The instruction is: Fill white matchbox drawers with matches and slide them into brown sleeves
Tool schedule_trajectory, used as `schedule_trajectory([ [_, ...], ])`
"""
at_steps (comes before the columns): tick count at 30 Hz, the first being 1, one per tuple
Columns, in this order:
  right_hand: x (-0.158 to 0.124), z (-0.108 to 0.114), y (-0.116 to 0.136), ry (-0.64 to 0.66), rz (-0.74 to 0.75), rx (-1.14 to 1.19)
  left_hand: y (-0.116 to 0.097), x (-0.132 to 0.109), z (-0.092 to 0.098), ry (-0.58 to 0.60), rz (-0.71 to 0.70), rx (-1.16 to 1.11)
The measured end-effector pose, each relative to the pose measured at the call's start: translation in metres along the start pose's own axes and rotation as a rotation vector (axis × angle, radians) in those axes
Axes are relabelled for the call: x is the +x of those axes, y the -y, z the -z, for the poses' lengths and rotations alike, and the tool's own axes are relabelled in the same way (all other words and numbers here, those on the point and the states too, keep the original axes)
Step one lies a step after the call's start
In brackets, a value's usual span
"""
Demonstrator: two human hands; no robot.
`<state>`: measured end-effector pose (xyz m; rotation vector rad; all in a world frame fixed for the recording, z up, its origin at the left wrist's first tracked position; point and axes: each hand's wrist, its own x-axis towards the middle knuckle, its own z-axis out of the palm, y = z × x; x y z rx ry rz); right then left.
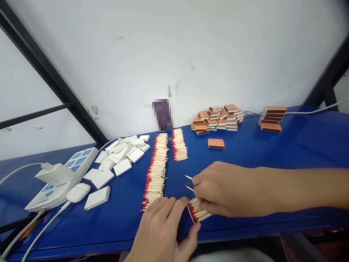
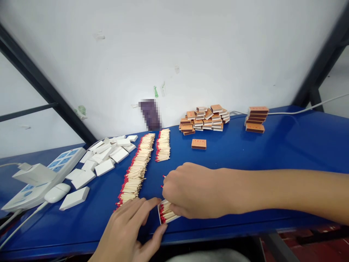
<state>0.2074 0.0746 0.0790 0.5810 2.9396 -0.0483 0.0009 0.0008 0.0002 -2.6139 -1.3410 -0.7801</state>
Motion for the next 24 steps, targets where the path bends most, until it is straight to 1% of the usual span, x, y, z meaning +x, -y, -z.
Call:
schedule_trajectory([
  [8,0.001,0.000,0.001,-0.014,-0.030,-0.010,0.000,0.002,0.001,-0.009,0.000,-0.012],
  [13,0.001,0.000,0.001,0.001,0.008,0.003,-0.001,0.001,0.002,0.040,0.015,-0.008],
  [18,0.000,0.002,-0.002,-0.002,0.010,0.088,0.000,0.001,0.002,0.041,0.012,-0.018],
  [21,0.000,0.003,-0.007,-0.044,-0.039,0.195,0.000,0.000,0.001,0.034,0.017,-0.019],
  [24,0.005,-0.001,-0.016,-0.162,-0.156,0.251,0.000,-0.001,0.000,0.028,0.014,-0.016],
])
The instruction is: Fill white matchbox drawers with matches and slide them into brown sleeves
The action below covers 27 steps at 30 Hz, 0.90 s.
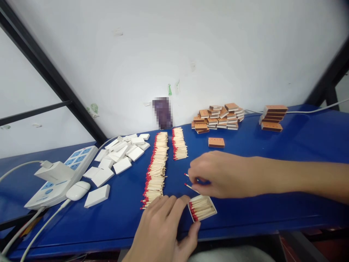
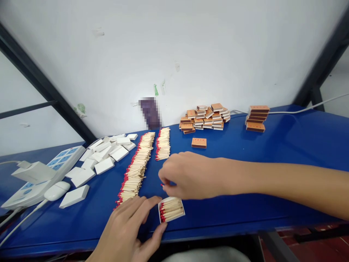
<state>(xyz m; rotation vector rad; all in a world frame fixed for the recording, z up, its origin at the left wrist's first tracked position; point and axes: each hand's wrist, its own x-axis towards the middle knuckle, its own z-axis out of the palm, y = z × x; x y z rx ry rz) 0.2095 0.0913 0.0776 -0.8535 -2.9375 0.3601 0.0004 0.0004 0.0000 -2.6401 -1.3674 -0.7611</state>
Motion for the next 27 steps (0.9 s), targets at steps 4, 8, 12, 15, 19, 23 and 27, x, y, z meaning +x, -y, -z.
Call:
schedule_trajectory([
  [4,0.009,-0.012,-0.013,-0.025,-0.068,0.004,0.001,0.000,0.000,-0.027,-0.014,-0.004],
  [8,0.014,-0.021,-0.023,-0.055,-0.101,0.001,0.001,0.001,0.001,-0.036,-0.031,-0.007],
  [12,0.018,-0.021,-0.031,-0.046,-0.097,-0.009,0.001,0.001,0.000,-0.052,-0.035,-0.004],
  [15,0.018,-0.016,-0.032,-0.003,-0.054,0.007,0.000,0.001,0.000,-0.057,-0.039,0.000],
  [19,0.014,-0.009,-0.026,0.096,-0.034,0.046,0.000,0.003,0.001,-0.065,-0.034,0.014],
  [23,0.009,-0.004,-0.024,0.201,-0.007,0.108,-0.001,0.004,0.001,-0.054,-0.028,0.017],
  [27,0.006,-0.003,-0.024,0.259,-0.057,0.031,-0.001,0.004,0.000,-0.070,-0.042,0.010],
])
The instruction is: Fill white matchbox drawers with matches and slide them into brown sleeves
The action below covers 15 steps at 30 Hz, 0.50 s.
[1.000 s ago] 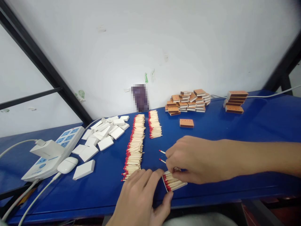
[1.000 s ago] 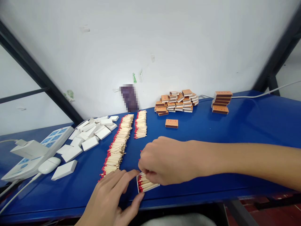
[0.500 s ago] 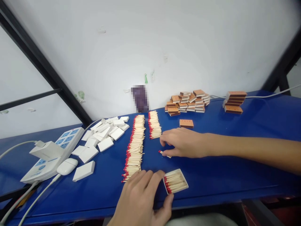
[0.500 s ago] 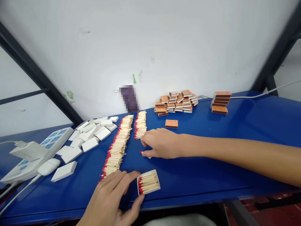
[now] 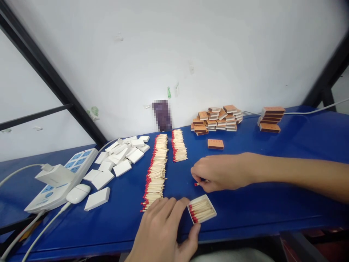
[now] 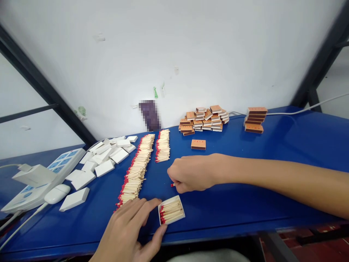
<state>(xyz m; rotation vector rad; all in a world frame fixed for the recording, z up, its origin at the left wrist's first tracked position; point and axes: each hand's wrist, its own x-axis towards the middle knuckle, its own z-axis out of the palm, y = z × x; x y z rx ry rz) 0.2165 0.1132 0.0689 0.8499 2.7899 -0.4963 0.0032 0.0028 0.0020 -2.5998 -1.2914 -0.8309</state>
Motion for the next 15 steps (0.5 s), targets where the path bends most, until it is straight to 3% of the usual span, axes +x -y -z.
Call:
schedule_trajectory([
  [4,-0.001,-0.001,-0.001,-0.013,-0.002,-0.089,0.000,0.000,0.003,0.018,0.012,-0.006],
  [8,-0.005,0.004,0.003,-0.063,0.036,-0.009,0.001,-0.002,0.005,0.073,0.033,-0.019],
  [15,-0.017,0.009,0.032,-0.003,0.147,0.110,0.001,-0.002,0.004,0.063,0.044,-0.027],
])
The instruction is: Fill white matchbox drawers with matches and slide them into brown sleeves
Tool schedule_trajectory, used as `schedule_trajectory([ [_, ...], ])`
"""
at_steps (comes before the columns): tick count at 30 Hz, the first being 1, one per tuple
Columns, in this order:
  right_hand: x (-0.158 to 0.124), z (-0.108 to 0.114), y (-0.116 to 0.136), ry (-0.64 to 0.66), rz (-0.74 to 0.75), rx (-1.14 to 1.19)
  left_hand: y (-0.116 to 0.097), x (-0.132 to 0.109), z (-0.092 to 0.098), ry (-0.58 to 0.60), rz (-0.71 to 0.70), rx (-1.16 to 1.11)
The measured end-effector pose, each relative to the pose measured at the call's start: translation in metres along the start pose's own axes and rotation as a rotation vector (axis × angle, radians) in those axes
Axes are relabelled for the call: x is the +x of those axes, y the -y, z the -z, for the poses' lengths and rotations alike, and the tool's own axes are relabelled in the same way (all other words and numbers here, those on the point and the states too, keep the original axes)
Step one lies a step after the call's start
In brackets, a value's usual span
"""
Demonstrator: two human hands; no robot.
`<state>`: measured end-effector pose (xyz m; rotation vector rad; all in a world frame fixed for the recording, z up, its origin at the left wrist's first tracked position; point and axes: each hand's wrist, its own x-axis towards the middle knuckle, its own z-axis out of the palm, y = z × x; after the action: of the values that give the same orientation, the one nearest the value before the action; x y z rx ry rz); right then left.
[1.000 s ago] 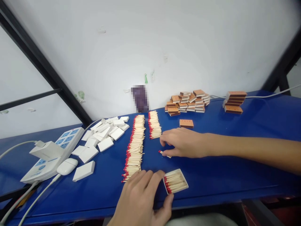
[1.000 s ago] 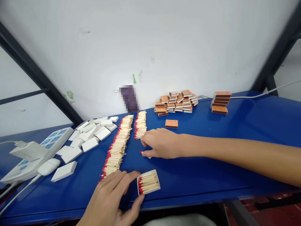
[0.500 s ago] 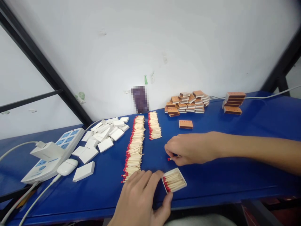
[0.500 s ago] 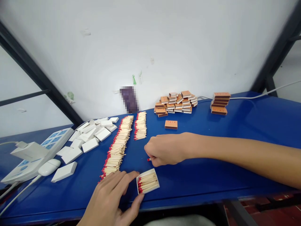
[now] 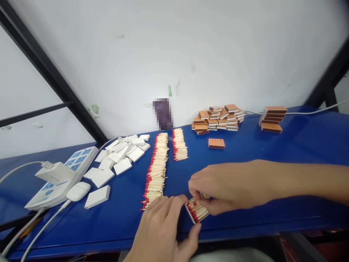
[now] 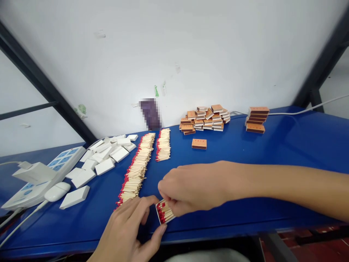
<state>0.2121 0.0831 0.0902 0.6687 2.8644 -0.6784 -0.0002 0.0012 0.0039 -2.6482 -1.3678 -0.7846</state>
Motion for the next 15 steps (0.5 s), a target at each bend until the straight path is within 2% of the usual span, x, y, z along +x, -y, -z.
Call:
schedule_trajectory([
  [7,0.005,-0.018,0.003,-0.047,0.032,-0.162,-0.003,0.004,0.001,-0.006,-0.001,0.012],
  [15,0.009,-0.018,0.002,-0.068,0.103,-0.269,-0.003,0.001,0.000,0.000,0.002,0.006],
])
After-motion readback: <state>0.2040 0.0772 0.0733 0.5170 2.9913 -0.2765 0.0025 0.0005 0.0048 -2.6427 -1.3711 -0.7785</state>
